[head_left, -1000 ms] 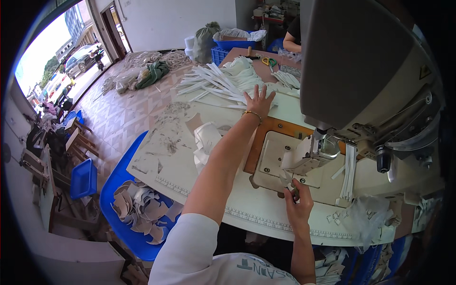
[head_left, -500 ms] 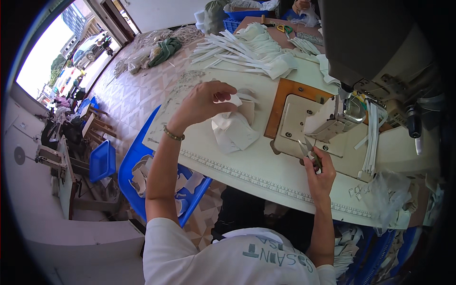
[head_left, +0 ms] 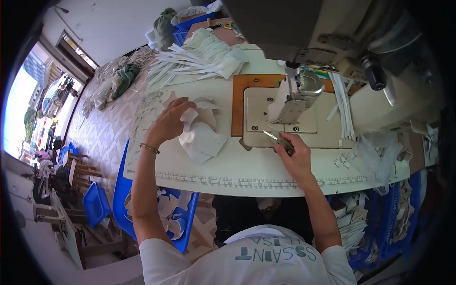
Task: The person sews padded fabric pieces and fabric strips together using a sewing machine and trims threads and edges with thread snips.
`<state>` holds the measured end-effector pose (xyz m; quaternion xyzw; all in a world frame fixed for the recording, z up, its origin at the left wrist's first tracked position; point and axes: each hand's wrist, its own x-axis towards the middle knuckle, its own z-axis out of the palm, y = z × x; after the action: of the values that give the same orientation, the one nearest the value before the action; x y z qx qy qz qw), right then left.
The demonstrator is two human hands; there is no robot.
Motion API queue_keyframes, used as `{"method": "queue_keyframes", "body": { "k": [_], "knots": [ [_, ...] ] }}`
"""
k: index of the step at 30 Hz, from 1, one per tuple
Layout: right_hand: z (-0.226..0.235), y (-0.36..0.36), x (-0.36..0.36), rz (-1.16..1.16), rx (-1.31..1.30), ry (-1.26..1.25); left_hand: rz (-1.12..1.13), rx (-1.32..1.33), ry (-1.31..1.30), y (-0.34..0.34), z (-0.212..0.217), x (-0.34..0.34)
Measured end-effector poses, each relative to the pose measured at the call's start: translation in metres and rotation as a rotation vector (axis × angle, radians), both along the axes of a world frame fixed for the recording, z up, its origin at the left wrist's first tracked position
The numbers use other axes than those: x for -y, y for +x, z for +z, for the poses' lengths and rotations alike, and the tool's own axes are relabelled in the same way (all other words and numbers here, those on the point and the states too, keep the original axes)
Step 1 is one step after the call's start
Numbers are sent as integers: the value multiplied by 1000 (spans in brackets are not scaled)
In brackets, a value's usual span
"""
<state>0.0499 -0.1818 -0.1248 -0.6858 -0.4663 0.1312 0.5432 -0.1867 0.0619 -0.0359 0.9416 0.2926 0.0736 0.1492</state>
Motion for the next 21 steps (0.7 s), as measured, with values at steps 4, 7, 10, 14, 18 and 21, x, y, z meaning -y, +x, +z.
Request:
{"method": "queue_keyframes", "body": {
  "k": [4,7,10,14,18,21],
  "knots": [
    [1,1,-4,37,29,51,14,190,201,-1,4,7],
    [-4,4,-4,58,50,51,80,142,343,-9,5,8],
    [-6,4,-5,75,65,84,34,211,527,-18,15,4],
    [-4,4,-1,51,60,119,15,190,743,-7,44,30],
    [14,12,11,1,-100,124,-168,113,853,41,60,96],
    [26,33,27,-129,-23,50,-434,96,740,82,42,139]
  ]
}}
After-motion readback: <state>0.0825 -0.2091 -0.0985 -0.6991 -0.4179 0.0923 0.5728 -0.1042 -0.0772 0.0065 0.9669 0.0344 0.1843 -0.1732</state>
